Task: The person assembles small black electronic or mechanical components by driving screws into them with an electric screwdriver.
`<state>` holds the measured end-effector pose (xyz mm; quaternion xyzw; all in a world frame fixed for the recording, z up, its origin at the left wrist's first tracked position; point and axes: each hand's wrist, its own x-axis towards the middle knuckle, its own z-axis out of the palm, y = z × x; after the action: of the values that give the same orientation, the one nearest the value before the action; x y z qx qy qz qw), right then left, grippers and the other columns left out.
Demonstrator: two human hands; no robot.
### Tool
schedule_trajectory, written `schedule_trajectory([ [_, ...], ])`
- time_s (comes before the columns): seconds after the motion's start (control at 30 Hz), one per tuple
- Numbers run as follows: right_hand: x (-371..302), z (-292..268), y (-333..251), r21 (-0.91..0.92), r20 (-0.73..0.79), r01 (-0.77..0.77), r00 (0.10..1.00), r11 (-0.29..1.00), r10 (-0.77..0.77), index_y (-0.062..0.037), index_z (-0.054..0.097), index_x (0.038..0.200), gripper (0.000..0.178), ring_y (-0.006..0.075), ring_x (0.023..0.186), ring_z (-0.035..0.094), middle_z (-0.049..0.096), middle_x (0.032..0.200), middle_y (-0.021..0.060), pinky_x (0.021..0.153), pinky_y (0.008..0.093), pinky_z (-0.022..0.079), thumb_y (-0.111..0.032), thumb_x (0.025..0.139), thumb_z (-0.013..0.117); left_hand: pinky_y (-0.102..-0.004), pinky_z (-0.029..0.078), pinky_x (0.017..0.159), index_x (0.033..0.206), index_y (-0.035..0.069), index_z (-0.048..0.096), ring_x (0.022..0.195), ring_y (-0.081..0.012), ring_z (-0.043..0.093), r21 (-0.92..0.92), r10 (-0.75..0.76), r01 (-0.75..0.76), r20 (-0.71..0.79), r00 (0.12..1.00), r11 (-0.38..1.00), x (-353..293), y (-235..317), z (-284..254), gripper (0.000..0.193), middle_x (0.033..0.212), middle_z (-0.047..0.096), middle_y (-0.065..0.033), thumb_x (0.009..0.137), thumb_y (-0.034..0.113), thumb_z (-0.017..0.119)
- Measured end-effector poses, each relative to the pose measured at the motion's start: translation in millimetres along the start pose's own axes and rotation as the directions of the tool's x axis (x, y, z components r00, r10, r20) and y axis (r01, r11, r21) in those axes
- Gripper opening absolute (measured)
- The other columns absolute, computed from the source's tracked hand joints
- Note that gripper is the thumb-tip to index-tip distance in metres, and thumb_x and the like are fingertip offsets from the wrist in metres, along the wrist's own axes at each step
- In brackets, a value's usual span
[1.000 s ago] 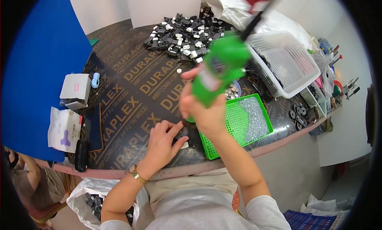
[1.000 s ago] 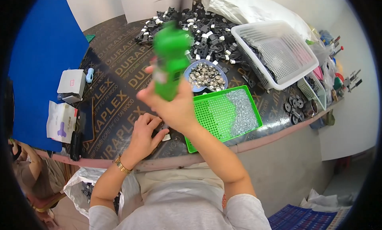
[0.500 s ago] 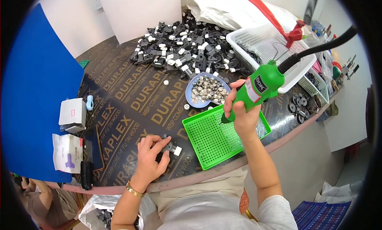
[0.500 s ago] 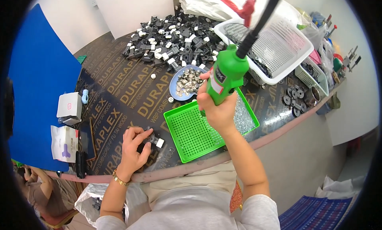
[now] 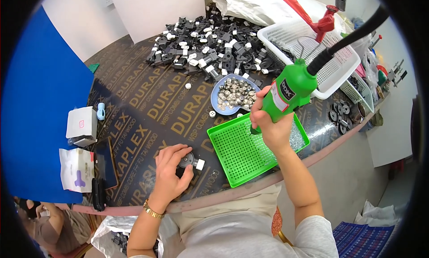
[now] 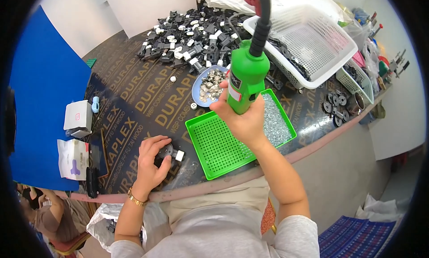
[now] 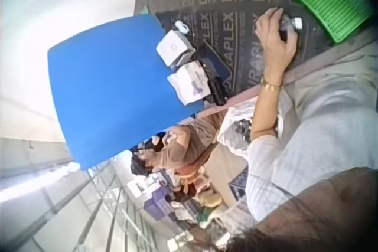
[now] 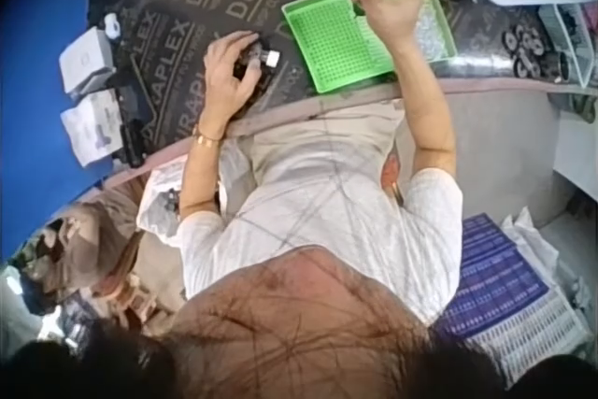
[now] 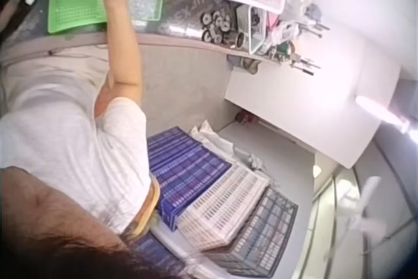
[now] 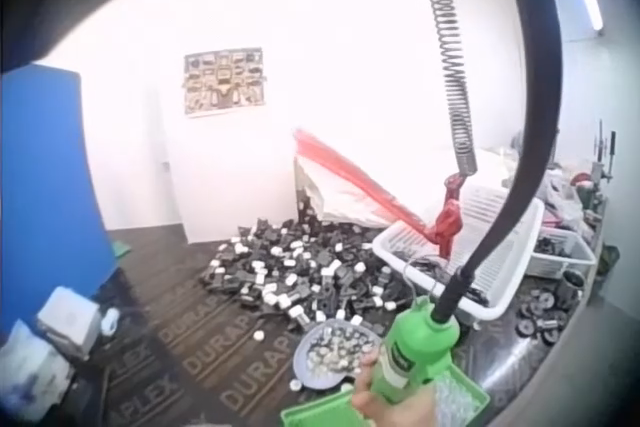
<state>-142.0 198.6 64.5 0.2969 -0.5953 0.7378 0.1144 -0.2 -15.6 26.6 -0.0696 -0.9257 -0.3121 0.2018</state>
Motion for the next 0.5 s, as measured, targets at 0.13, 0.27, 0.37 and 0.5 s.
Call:
schedule_trajectory([
  [0.13,1,4,-3,-0.016,-0.041,0.022,0.999,1.000,-0.022,0.0003,0.045,0.107,0.053,0.0088,0.051,0.048,0.050,0.064,0.0029,0.044,0.0207,0.037,-0.038,0.081,0.070,-0.0371,0.036,0.084,0.101,0.004,0.063,0.093,-0.0280,0.049,-0.017,-0.048,0.048,-0.011,0.999,0.999,-3,1,3,0.036,0.098,0.055,-0.0105,0.069,0.018,0.072],
  [0.27,8,12,-24,0.047,-0.045,0.025,0.999,0.999,-0.023,0.0004,0.046,0.111,0.055,0.0085,0.048,0.044,0.047,0.062,0.0030,0.042,0.0213,0.036,-0.044,0.084,0.064,-0.0379,0.036,0.081,0.096,0.002,0.058,0.091,-0.0289,0.048,-0.026,-0.024,0.024,-0.007,1.000,0.999,-6,-2,6,0.041,0.095,0.053,-0.0102,0.068,0.025,0.076],
  [0.37,4,39,-35,0.216,0.009,0.008,1.000,0.976,-0.010,-0.0012,0.045,0.111,0.058,0.0093,0.044,0.042,0.046,0.059,0.0035,0.039,0.0218,0.033,-0.049,0.084,0.062,-0.0387,0.035,0.079,0.100,0.003,0.052,0.093,-0.0291,0.049,-0.047,-0.031,0.035,0.070,0.997,0.998,-6,-3,9,0.044,0.095,0.054,-0.0097,0.070,0.025,0.076],
  [0.5,-15,83,-37,0.404,0.166,-0.151,0.982,0.902,0.090,-0.0009,0.045,0.111,0.065,0.0104,0.043,0.044,0.048,0.059,0.0040,0.040,0.0222,0.035,-0.050,0.076,0.069,-0.0382,0.035,0.078,0.099,0.005,0.053,0.090,-0.0284,0.049,-0.051,-0.039,0.044,0.094,0.995,0.998,-8,-8,11,0.042,0.093,0.055,-0.0094,0.071,0.026,0.075],
])
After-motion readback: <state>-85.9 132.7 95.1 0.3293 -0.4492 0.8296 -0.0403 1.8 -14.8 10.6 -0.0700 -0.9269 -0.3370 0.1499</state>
